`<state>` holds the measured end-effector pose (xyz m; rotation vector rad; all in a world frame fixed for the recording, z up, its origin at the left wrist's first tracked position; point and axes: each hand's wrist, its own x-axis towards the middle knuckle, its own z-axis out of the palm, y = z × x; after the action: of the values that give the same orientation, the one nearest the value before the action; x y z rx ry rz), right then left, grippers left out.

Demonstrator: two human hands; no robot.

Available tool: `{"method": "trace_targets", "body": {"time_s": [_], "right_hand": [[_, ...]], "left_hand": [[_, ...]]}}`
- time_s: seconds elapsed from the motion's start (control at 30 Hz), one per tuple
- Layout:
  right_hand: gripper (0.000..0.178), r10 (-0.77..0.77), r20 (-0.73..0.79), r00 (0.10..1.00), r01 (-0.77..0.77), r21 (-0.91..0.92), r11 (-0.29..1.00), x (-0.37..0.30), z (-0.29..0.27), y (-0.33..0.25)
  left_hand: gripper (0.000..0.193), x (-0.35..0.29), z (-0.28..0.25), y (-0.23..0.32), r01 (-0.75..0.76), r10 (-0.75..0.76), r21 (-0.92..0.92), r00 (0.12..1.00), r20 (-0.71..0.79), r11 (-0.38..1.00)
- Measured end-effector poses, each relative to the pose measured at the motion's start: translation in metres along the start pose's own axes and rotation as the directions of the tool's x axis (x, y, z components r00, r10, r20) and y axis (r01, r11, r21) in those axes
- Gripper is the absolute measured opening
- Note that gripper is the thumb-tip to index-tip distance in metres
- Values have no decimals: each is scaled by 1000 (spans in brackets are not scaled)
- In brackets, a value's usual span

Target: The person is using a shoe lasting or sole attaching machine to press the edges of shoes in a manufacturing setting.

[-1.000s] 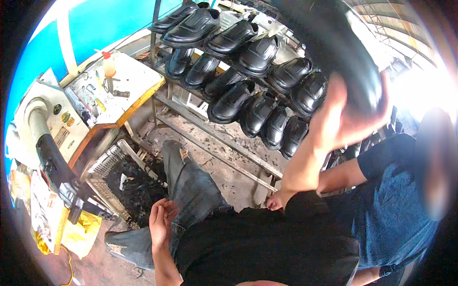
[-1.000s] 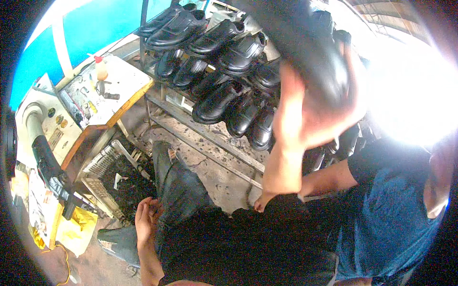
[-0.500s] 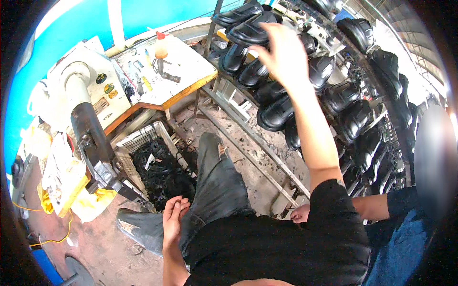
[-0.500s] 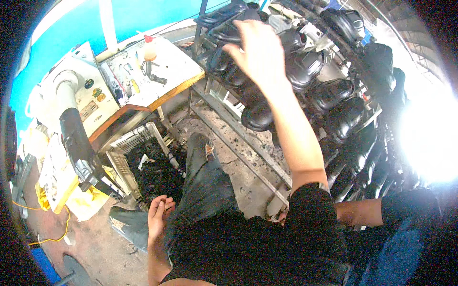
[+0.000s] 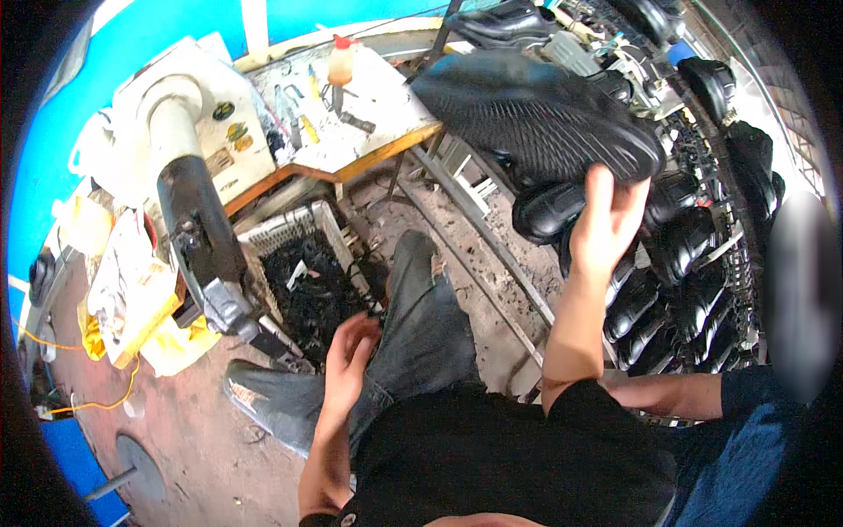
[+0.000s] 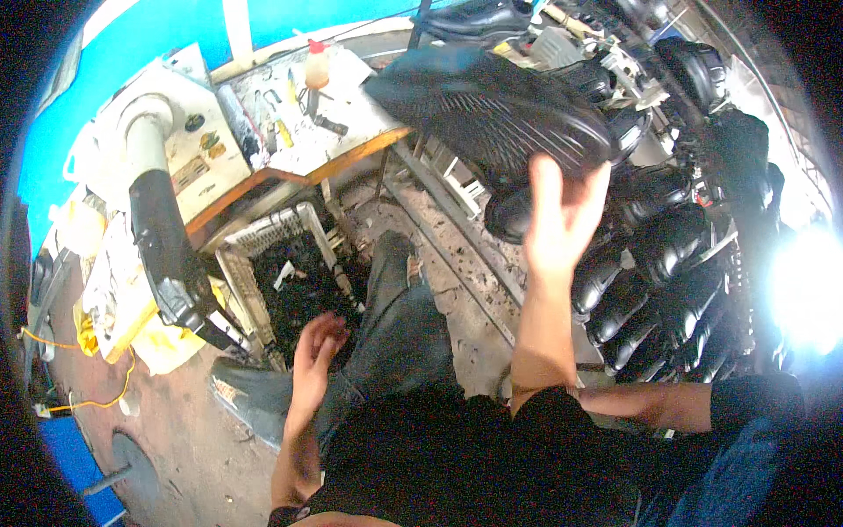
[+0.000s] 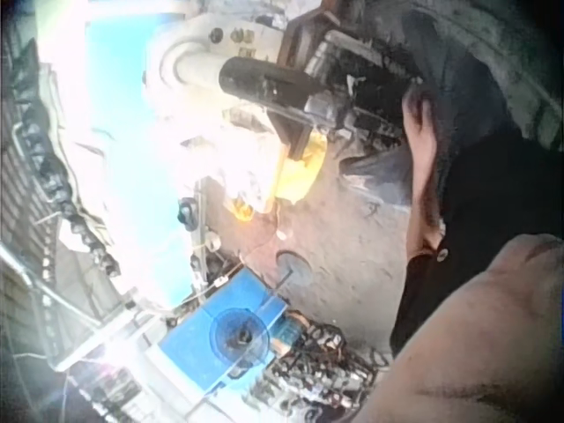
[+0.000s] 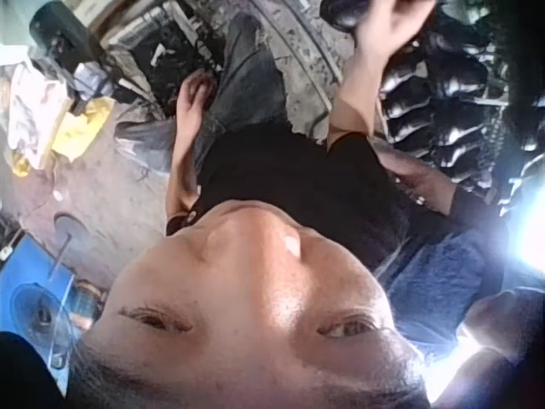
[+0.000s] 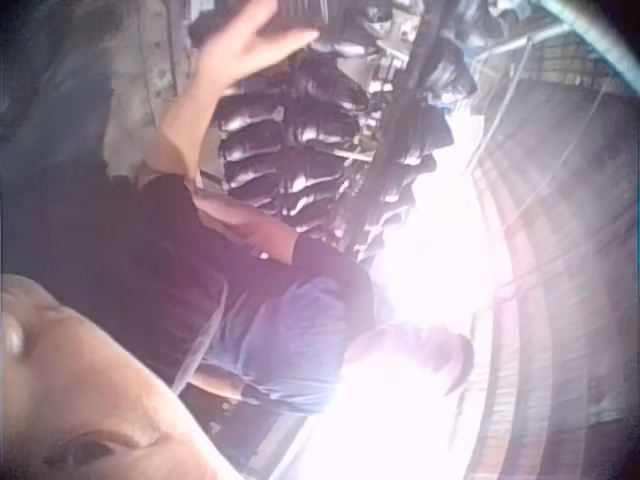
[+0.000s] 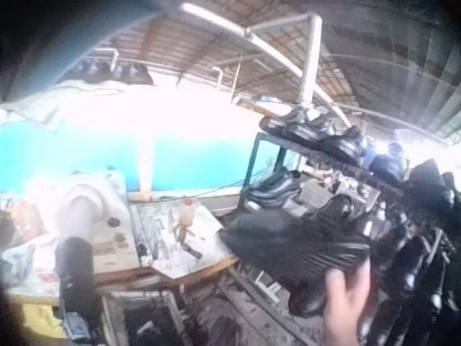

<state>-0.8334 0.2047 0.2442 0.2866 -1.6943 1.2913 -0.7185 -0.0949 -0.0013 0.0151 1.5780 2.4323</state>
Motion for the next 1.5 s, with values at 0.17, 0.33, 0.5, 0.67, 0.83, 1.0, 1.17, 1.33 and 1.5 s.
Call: {"method": "trace_targets", "body": {"time_s": [0.17, 0.33, 0.5, 0.67, 0.83, 1.0, 1.17, 1.33, 1.5], "right_hand": [[41, 506, 363, 783, -621, 405, 671, -67, -64, 35], [43, 559, 452, 695, -707, 291, 644, -81, -71, 29], [48, 647, 456, 611, -771, 156, 618, -85, -86, 38], [69, 576, 482, 660, -748, 350, 564, -90, -90, 39], [102, 453, 540, 709, -691, 406, 598, -91, -91, 35], [87, 522, 450, 725, -683, 369, 630, -95, -107, 40], [68, 587, 362, 724, -685, 283, 671, -85, -89, 21], [74, 469, 416, 779, -559, 120, 821, -73, -74, -2], [76, 415, 452, 790, -494, 67, 867, -68, -74, -12]], "left_hand": [[58, 63, 47, 52, -131, 133, -160, 991, 3, 978], [53, 51, 60, 73, -11, 58, -513, 995, 75, 858], [38, 40, 50, 48, -71, 86, -373, 996, 24, 925], [25, 37, 34, 35, -135, 131, -311, 991, -33, 941], [47, 33, 61, 55, -408, 394, -76, 906, -158, 910], [25, 44, 46, 46, -194, 146, -368, 977, -153, 909], [9, 49, 46, 39, -46, 1, -438, 995, -101, 898], [33, 43, 71, 49, 79, -93, -444, 996, -10, 892], [50, 39, 72, 28, 79, -67, -417, 997, 43, 905]]}}
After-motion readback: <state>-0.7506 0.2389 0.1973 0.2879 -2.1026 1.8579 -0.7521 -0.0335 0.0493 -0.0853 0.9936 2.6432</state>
